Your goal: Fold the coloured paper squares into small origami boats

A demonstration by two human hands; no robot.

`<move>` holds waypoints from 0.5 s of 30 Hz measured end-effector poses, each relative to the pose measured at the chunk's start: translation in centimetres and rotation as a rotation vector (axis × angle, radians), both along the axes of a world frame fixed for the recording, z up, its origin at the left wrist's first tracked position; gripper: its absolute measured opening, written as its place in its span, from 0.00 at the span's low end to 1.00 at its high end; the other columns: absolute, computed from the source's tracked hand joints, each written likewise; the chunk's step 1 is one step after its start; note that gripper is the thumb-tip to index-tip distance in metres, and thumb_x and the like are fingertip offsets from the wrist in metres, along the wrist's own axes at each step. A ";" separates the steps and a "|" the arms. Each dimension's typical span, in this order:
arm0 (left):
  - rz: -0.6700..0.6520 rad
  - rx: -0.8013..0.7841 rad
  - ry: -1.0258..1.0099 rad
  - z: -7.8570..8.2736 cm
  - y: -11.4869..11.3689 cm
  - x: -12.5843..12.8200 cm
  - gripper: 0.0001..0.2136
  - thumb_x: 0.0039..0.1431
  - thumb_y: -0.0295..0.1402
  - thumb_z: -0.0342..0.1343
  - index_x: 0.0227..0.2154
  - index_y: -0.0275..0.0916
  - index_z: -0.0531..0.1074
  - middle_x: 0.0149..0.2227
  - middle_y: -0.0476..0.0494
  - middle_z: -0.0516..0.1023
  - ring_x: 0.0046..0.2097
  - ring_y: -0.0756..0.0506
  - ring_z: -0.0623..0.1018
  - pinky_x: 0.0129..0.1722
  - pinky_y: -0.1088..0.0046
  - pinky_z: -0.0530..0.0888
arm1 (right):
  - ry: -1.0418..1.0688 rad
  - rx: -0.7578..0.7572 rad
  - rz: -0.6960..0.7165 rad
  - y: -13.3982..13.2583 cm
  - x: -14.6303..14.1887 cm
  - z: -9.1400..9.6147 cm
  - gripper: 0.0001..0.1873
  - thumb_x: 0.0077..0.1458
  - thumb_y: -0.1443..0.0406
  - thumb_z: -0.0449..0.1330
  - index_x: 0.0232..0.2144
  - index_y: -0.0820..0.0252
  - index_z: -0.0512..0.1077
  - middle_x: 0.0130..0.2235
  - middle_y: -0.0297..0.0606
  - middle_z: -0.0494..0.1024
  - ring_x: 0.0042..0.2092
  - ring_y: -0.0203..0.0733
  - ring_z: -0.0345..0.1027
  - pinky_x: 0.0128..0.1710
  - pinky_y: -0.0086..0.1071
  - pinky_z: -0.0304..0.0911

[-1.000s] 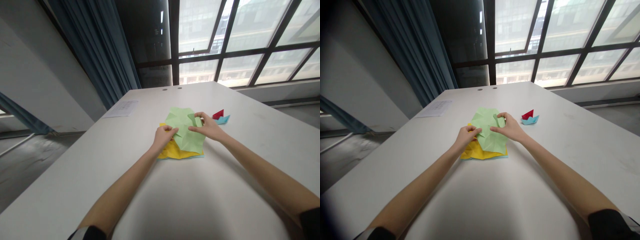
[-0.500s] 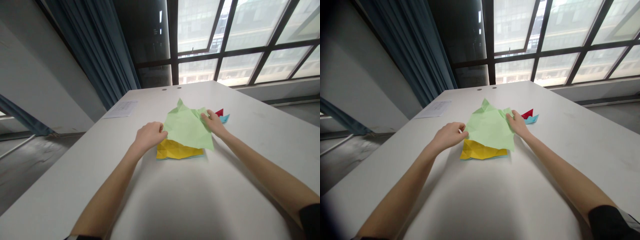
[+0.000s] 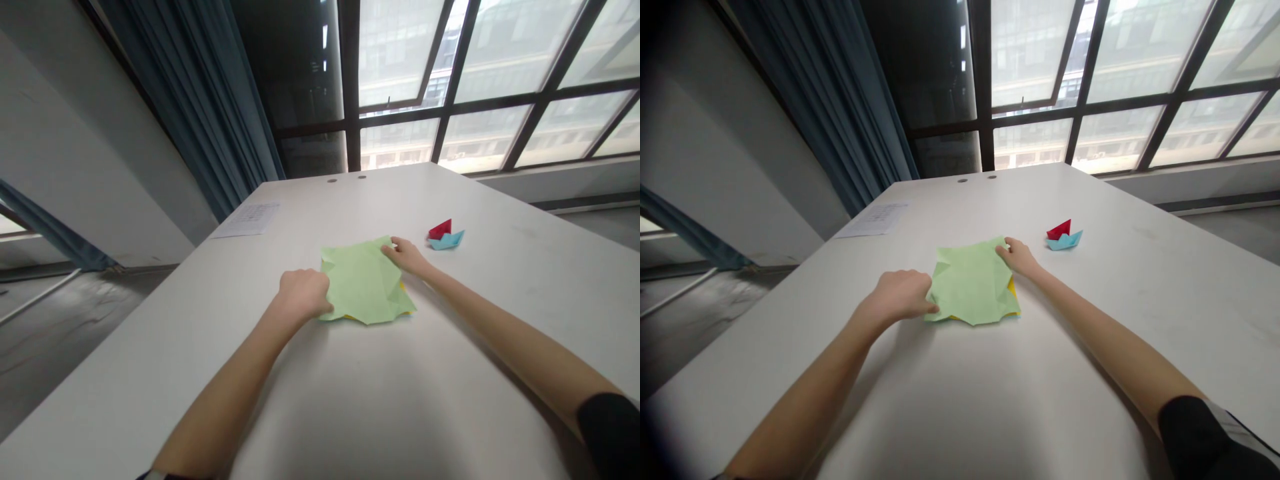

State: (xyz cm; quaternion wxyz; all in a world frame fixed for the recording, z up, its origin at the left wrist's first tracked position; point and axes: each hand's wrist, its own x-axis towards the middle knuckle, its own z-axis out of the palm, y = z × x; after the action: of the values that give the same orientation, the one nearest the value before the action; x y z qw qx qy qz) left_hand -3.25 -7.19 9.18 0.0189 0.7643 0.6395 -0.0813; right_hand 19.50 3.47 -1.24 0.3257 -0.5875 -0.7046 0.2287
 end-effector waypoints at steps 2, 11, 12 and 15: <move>0.000 0.019 -0.007 -0.4 0.2 0.5 0.09 0.40 0.39 0.59 0.19 0.39 0.71 0.26 0.38 0.75 0.35 0.38 0.75 0.34 0.66 0.68 | -0.103 0.011 -0.003 0.1 -0.3 -0.1 0.15 0.52 0.59 0.51 0.37 0.62 0.70 0.30 0.39 0.76 0.30 0.40 0.67 0.31 0.30 0.59; -0.418 -0.151 -0.198 -6.8 3.7 0.5 0.37 0.42 0.50 0.57 0.56 0.42 0.56 0.59 0.30 0.54 0.59 0.30 0.55 0.51 0.52 0.60 | -0.112 -0.028 -0.045 1.0 -0.4 -1.2 0.18 0.52 0.60 0.52 0.44 0.63 0.66 0.33 0.41 0.74 0.33 0.41 0.67 0.33 0.32 0.60; -0.400 -0.190 -0.198 -7.4 4.0 0.3 0.39 0.43 0.52 0.56 0.58 0.44 0.52 0.61 0.31 0.49 0.61 0.29 0.52 0.52 0.50 0.58 | -0.107 -0.011 -0.049 1.0 -0.3 -1.3 0.22 0.51 0.61 0.53 0.48 0.63 0.63 0.34 0.41 0.73 0.33 0.41 0.67 0.34 0.33 0.60; -0.347 -0.278 -0.202 -8.2 4.4 0.0 0.42 0.42 0.57 0.53 0.60 0.49 0.48 0.64 0.33 0.42 0.61 0.26 0.48 0.51 0.44 0.55 | -0.186 0.133 0.023 0.7 -0.2 -1.1 0.28 0.48 0.65 0.57 0.53 0.62 0.60 0.42 0.45 0.69 0.37 0.42 0.66 0.39 0.35 0.61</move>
State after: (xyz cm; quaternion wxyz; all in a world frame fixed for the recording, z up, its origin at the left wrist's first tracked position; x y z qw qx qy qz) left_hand -3.26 -2.76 1.00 0.1736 0.8570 0.4761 -0.0935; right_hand 19.26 4.22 -2.30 0.2944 -0.5750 -0.7522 0.1297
